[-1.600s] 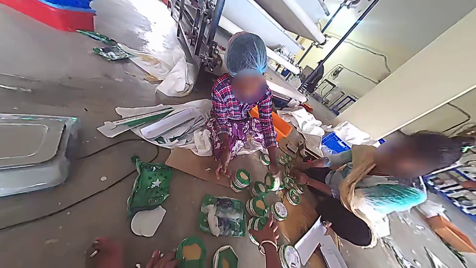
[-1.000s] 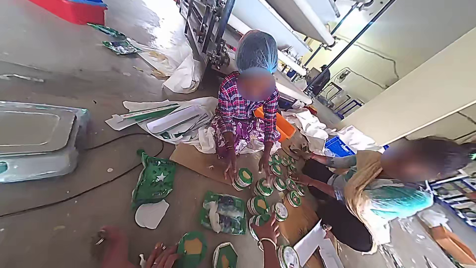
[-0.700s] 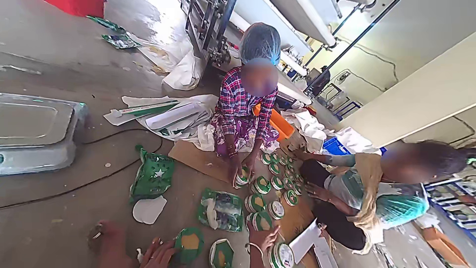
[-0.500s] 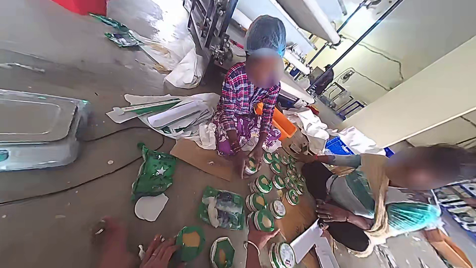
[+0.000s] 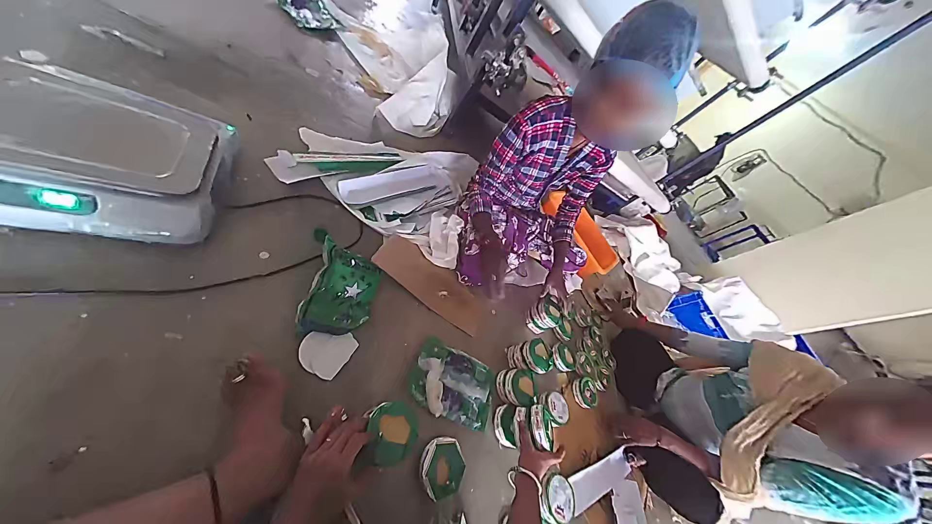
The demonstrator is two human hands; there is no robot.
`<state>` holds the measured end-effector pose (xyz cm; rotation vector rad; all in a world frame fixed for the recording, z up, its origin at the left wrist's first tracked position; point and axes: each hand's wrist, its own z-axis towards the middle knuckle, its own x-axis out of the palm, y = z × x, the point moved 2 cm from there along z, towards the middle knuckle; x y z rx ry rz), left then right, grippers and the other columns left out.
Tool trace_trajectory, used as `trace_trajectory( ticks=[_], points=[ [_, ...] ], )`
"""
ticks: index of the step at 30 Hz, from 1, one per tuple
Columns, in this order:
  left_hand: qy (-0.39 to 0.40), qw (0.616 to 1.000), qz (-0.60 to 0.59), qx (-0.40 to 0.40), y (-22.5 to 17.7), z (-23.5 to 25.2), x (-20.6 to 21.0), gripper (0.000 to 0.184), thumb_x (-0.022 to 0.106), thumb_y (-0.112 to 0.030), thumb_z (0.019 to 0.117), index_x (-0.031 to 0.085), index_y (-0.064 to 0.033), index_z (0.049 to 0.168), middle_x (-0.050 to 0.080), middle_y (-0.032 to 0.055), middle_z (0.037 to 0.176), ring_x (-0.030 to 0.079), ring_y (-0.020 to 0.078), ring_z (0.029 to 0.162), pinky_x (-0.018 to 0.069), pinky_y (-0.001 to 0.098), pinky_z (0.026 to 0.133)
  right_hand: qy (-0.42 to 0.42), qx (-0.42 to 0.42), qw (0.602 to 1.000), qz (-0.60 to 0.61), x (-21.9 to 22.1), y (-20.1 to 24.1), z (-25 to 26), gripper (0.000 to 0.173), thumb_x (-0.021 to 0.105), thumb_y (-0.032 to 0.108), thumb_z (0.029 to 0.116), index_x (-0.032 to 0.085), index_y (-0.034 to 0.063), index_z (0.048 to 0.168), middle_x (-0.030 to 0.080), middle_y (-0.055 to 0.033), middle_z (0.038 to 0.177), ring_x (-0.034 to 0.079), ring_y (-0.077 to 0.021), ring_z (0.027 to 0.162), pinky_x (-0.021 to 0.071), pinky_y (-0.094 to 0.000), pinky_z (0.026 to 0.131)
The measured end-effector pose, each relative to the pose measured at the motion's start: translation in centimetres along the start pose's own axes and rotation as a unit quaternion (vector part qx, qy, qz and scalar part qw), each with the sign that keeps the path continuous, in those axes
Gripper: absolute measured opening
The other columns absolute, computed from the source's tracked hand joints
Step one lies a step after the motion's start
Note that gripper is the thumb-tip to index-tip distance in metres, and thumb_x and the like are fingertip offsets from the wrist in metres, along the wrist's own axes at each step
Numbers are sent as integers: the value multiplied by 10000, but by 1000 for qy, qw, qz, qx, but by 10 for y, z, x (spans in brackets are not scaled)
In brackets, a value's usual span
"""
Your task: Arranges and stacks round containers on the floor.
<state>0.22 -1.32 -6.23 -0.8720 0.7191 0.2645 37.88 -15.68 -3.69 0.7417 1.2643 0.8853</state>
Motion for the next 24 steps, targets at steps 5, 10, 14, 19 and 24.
trace_trajectory(
  ticks=[5, 10, 14, 19, 24],
  points=[
    [-25, 1000, 4, 5, 2, 0, 4, 464, 711, -514, 746, 760, -103, 955, 764, 107, 1090, 716, 293, 1096, 406, 490, 1141, 21, 47, 998, -22, -6, 7, 1, 1171, 855, 93, 813, 16, 8, 1625, 289, -370, 1583, 391, -490, 1426, 378, -511, 1159],
    [-22, 1000, -10, -2, 2, -2, 5, 438, 765, -473, 727, 749, -110, 973, 757, 102, 1112, 710, 288, 1109, 400, 489, 1150, 35, 38, 996, -71, -6, 1, 4, 1211, 877, 146, 793, 11, 45, 1633, 306, -367, 1576, 409, -511, 1408, 394, -554, 1140],
    [-26, 1000, -3, 5, 3, -2, 6, 444, 749, -495, 740, 758, -112, 964, 762, 106, 1100, 715, 298, 1092, 398, 489, 1147, 27, -8, 985, -171, 5, 1, -20, 1346, 932, 220, 718, -46, -32, 1608, 353, -402, 1531, 480, -511, 1358, 421, -495, 1127],
    [-37, 999, 5, 12, 6, -3, 9, 461, 717, -535, 752, 770, -122, 950, 762, 100, 1110, 713, 302, 1102, 419, 508, 1126, -31, 83, 972, -216, 15, 37, -45, 1374, 949, 294, 703, -33, -41, 1603, 209, -361, 1617, 355, -447, 1473, 369, -443, 1186],
    [-33, 999, -6, 9, 3, -2, 6, 449, 738, -504, 748, 781, -110, 959, 764, 109, 1112, 706, 339, 1118, 425, 559, 1109, 195, -76, 958, -197, 5, 103, -140, 697, 735, 48, 887, 386, -187, 1443, 449, -421, 1440, 450, -536, 1359, 366, -575, 1151]
  ],
)
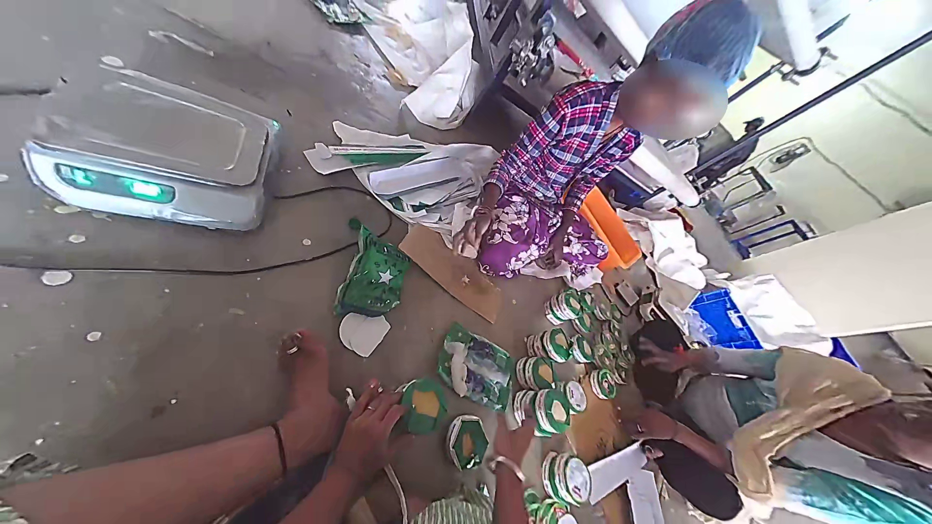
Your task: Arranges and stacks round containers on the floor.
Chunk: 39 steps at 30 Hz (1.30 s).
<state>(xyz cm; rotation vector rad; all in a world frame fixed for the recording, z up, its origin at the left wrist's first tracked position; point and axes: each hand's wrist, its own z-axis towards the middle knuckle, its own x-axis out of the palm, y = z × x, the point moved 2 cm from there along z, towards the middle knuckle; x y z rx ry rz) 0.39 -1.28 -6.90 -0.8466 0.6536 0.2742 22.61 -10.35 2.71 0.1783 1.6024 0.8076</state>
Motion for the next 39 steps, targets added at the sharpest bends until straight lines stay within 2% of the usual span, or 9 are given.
trace_trajectory(
  ticks=[3, 8, 11, 16, 19, 27, 30, 34, 39],
  points=[
    [15, 1000, -8, -7, -2, 1, -4, 456, 768, -475, 745, 783, -90, 989, 760, 126, 1140, 697, 359, 1143, 426, 584, 1103, 124, -251, 940, -193, 28, 22, -76, 423, 684, 56, 855, 698, 19, 1276, 504, -339, 1457, 443, -551, 1376, 351, -706, 1088],
    [38, 999, -2, -15, -3, 1, -7, 451, 870, -385, 685, 779, -94, 1018, 757, 113, 1159, 702, 325, 1143, 410, 568, 1127, 131, -343, 884, -291, 41, 26, -121, 602, 680, -81, 796, 729, 248, 1298, 500, -274, 1508, 388, -554, 1426, 230, -787, 1103],
    [38, 999, -2, -14, -3, 4, -9, 438, 872, -346, 680, 781, -81, 1017, 758, 119, 1157, 704, 329, 1140, 412, 569, 1125, 141, -310, 890, -302, 24, 40, -111, 427, 672, -40, 850, 781, 187, 1194, 487, -264, 1523, 332, -533, 1467, 170, -776, 1144],
    [36, 999, 2, -13, -5, 1, -8, 431, 848, -379, 698, 785, -85, 1006, 763, 109, 1146, 707, 329, 1134, 409, 566, 1131, 179, -309, 885, -297, 33, 35, -107, 620, 668, -76, 830, 688, 250, 1357, 449, -256, 1556, 317, -523, 1480, 203, -768, 1139],
    [23, 1000, 1, -13, -3, 6, -7, 406, 849, -342, 686, 786, -83, 993, 768, 100, 1131, 716, 317, 1116, 415, 558, 1125, 167, -313, 899, -256, 29, 46, -104, 448, 678, -72, 825, 775, 156, 1198, 498, -290, 1501, 343, -552, 1452, 194, -785, 1128],
    [71, 992, -54, -95, -10, 11, -20, 506, 846, -208, 697, 741, 22, 1136, 757, 176, 1127, 665, 420, 1188, 368, 565, 1168, 259, -286, 891, -238, 50, 55, -99, 501, 655, 6, 885, 683, 181, 1353, 404, -251, 1587, 256, -517, 1506, 169, -720, 1181],
    [75, 990, -59, -103, -10, 8, -19, 567, 882, -216, 679, 725, 22, 1168, 755, 168, 1144, 662, 415, 1199, 368, 560, 1171, 264, -245, 903, -233, 36, 44, -102, 506, 664, -34, 851, 717, 186, 1304, 384, -243, 1602, 220, -516, 1517, 149, -733, 1173],
    [41, 995, -49, -78, -8, 7, -13, 634, 885, -272, 632, 723, 10, 1177, 763, 149, 1122, 691, 379, 1154, 396, 559, 1145, 153, -351, 906, -182, 43, 50, -89, 501, 682, -90, 782, 780, 192, 1185, 512, -276, 1493, 384, -566, 1419, 253, -784, 1094],
    [53, 994, -48, -84, -6, 9, -15, 688, 888, -298, 639, 708, 5, 1230, 755, 141, 1163, 684, 372, 1169, 370, 554, 1167, 184, -375, 876, -241, 47, 59, -91, 459, 686, -52, 837, 787, 231, 1185, 502, -234, 1524, 366, -502, 1462, 213, -762, 1134]
  ],
)
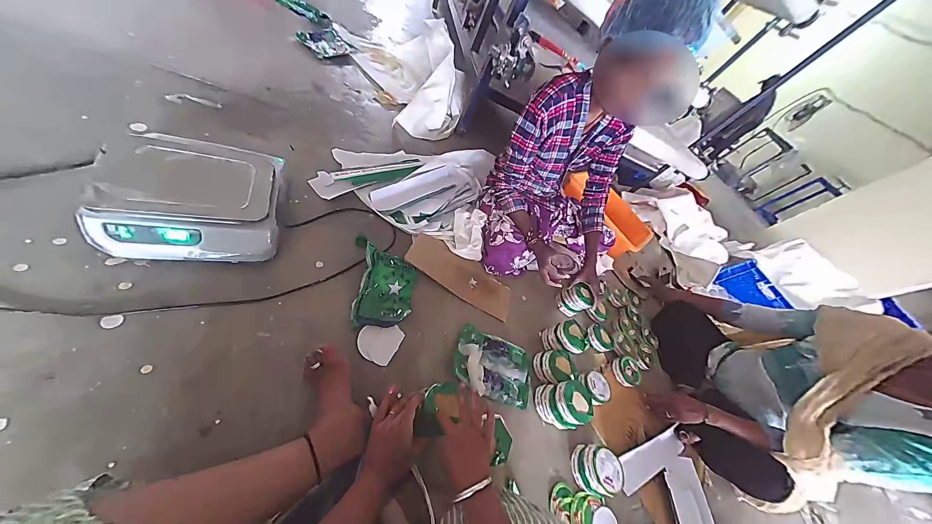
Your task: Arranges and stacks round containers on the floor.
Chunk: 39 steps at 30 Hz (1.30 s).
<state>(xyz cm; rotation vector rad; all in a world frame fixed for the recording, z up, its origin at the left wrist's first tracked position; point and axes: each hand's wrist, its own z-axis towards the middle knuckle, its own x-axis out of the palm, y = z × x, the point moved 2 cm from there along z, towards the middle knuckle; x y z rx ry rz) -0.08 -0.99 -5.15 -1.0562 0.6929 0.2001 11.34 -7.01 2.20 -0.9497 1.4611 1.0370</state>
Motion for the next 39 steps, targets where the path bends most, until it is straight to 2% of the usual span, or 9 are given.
trace_trajectory(
  ticks=[5, 9, 12, 17, 21, 24, 28, 35, 39],
  points=[
    [2, 999, 33, 5, -13, 8, 3, 952, 906, -394, 566, 608, 39, 1359, 722, 165, 1245, 690, 366, 1163, 359, 603, 1154, -124, -20, 992, 0, -7, -11, 16, 530, 717, -117, 733, 797, 225, 1131, 562, -234, 1465, 473, -525, 1378, 305, -773, 1078],
    [51, 998, 1, -46, -35, 24, 4, 738, 777, -97, 781, 511, 81, 1447, 697, 238, 1262, 672, 469, 1156, 219, 770, 1127, -65, -122, 990, -22, -5, -15, 29, 482, 695, -59, 821, 773, 206, 1216, 569, -194, 1475, 463, -470, 1414, 310, -740, 1104],
    [165, 980, 32, -103, -34, 33, 7, 1058, 855, -442, 728, 374, 3, 1559, 669, 168, 1348, 624, 400, 1253, 87, 696, 1202, -44, -115, 990, -71, -6, -35, 34, 601, 701, -96, 790, 742, 255, 1277, 536, -184, 1512, 440, -469, 1430, 309, -733, 1108],
    [143, 986, 49, -72, -28, 25, 14, 1153, 905, -529, 613, 435, -11, 1530, 712, 155, 1269, 658, 393, 1205, 132, 702, 1196, -29, -19, 997, -73, 0, -59, -2, 573, 656, -91, 838, 716, 214, 1319, 524, -253, 1496, 448, -496, 1414, 285, -766, 1102],
    [106, 991, 74, -29, -29, 23, 16, 1102, 919, -492, 588, 503, 3, 1480, 722, 180, 1228, 679, 418, 1141, 222, 713, 1157, -26, 20, 998, -59, -19, -34, -15, 368, 681, -65, 839, 789, 112, 1143, 561, -269, 1451, 473, -495, 1394, 298, -772, 1086],
    [91, 992, 90, -1, -27, 20, 19, 1087, 922, -502, 559, 546, 5, 1445, 717, 204, 1219, 680, 439, 1114, 257, 744, 1116, -67, 34, 996, -42, -17, -39, 10, 439, 627, -63, 872, 759, 156, 1228, 520, -281, 1487, 422, -521, 1421, 254, -781, 1108],
    [101, 990, 98, -1, -25, 24, 20, 1058, 915, -525, 564, 582, 1, 1420, 672, 218, 1312, 653, 451, 1168, 250, 753, 1109, 31, 41, 997, -51, -3, -41, 14, 602, 584, -88, 898, 629, 199, 1425, 420, -259, 1576, 334, -500, 1483, 210, -746, 1151],
    [138, 986, 87, -26, -22, 23, 19, 1062, 862, -607, 628, 549, -17, 1454, 651, 208, 1351, 613, 444, 1240, 200, 720, 1159, 125, 122, 984, 18, -20, -17, -32, 482, 618, -30, 903, 689, 157, 1342, 424, -233, 1581, 283, -468, 1513, 171, -719, 1180],
    [135, 987, 78, -33, -18, 15, 11, 1050, 898, -532, 612, 550, 13, 1439, 641, 245, 1348, 595, 463, 1261, 185, 709, 1180, 121, 155, 979, 48, -10, -27, -10, 597, 560, -18, 950, 552, 229, 1493, 318, -227, 1642, 212, -471, 1538, 144, -732, 1187]
  ],
)
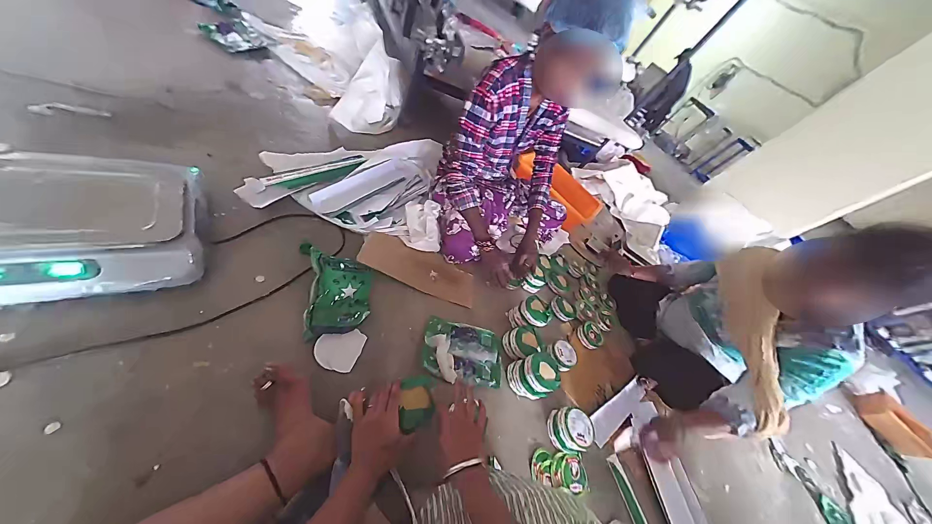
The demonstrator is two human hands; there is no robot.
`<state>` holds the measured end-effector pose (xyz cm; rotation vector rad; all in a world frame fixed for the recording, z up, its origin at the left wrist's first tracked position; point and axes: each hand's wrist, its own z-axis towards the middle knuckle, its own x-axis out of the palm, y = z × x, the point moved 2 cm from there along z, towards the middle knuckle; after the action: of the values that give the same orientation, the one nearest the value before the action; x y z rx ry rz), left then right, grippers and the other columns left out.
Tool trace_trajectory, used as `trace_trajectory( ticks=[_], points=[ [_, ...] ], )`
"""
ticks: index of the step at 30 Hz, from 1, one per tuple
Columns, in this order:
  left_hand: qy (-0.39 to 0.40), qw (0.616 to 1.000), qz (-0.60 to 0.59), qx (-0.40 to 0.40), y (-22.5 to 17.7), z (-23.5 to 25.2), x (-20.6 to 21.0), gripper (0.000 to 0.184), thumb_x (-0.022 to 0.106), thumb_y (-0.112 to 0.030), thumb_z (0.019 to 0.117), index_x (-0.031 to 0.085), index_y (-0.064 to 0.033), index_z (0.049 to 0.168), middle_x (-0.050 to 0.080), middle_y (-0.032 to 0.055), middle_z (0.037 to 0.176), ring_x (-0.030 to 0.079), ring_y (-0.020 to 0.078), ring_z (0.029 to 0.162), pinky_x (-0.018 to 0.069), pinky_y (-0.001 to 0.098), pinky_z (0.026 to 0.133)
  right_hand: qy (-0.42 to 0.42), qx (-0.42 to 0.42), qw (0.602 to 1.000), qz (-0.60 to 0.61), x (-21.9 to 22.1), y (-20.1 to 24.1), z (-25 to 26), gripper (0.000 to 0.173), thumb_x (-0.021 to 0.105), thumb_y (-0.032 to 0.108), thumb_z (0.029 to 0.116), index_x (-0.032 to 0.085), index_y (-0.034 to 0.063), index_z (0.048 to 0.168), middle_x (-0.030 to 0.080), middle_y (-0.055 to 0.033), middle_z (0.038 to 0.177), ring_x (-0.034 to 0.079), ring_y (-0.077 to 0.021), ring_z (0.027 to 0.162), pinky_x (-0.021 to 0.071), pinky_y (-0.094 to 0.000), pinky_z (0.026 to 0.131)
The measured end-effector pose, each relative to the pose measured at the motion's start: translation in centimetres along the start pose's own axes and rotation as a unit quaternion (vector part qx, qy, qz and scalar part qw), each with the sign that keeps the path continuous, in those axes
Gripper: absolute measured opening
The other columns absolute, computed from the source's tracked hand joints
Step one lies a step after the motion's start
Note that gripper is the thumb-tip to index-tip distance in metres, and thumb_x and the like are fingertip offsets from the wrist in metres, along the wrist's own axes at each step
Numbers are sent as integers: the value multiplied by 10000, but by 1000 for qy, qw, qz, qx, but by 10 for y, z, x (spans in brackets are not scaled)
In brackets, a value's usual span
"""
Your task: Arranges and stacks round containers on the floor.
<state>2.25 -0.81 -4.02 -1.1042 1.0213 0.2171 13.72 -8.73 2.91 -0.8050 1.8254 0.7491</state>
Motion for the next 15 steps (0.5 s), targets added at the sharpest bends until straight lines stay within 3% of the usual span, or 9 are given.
trace_trajectory(
  ticks=[3, 5, 7, 9, 10, 12, 13, 15],
  points=[
    [-30, 999, 6, 22, -1, -1, -4, 969, 897, -475, 650, 572, 41, 1403, 648, 279, 1316, 615, 478, 1231, 231, 712, 1168, 40, -36, 999, 8, 7, 2, -22, 547, 609, 17, 937, 578, 147, 1468, 385, -227, 1608, 249, -468, 1527, 160, -727, 1185],
    [-31, 999, 5, 42, 1, -4, 0, 996, 873, -511, 668, 547, 51, 1422, 633, 307, 1315, 601, 512, 1227, 217, 736, 1157, 124, -14, 991, 42, -18, -12, -37, 506, 613, 62, 956, 598, 168, 1451, 371, -185, 1627, 245, -407, 1541, 155, -668, 1215],
    [-37, 997, 17, 61, 8, -6, 1, 1027, 822, -578, 691, 522, 53, 1444, 629, 333, 1293, 592, 551, 1204, 214, 741, 1150, 135, 26, 984, 113, -49, -59, -34, 527, 600, 103, 993, 509, 120, 1512, 562, -167, 1483, 510, -361, 1388, 374, -615, 1133],
    [-29, 997, 20, 66, 12, -8, -1, 1063, 783, -615, 712, 480, 72, 1464, 607, 365, 1299, 564, 588, 1210, 205, 741, 1148, 88, 116, 968, 205, -73, -139, -30, 552, 580, 137, 1029, 418, 92, 1555, 698, -190, 1269, 663, -352, 1187, 471, -560, 1055],
    [-17, 998, 22, 63, 12, -9, -4, 1095, 765, -639, 723, 439, 71, 1490, 592, 369, 1321, 547, 591, 1234, 196, 730, 1161, 50, 188, 955, 222, -78, -184, -30, 545, 590, 181, 1027, 436, 113, 1545, 704, -205, 1234, 672, -368, 1154, 489, -566, 1031],
    [3, 998, 23, 64, 11, -10, -9, 1121, 734, -667, 752, 390, 77, 1518, 578, 367, 1353, 533, 580, 1273, 184, 698, 1185, -5, 329, 925, 188, -73, -264, -41, 530, 626, 308, 1016, 496, 175, 1512, 672, -199, 1313, 641, -395, 1216, 476, -608, 1030],
    [-1, 997, 26, 74, 13, -10, -10, 1119, 710, -692, 760, 402, 81, 1509, 588, 360, 1345, 545, 567, 1268, 196, 686, 1187, -13, 384, 908, 165, -61, -292, -51, 582, 654, 364, 994, 482, 188, 1522, 647, -187, 1363, 617, -391, 1257, 463, -609, 1040],
    [-13, 995, 35, 90, 17, -11, -7, 1096, 659, -738, 781, 434, 61, 1496, 599, 329, 1354, 559, 524, 1279, 217, 658, 1193, -32, 418, 895, 152, -26, -317, -72, 777, 711, 403, 946, 368, 118, 1582, 534, -204, 1493, 543, -394, 1346, 431, -596, 1091]
  ],
)
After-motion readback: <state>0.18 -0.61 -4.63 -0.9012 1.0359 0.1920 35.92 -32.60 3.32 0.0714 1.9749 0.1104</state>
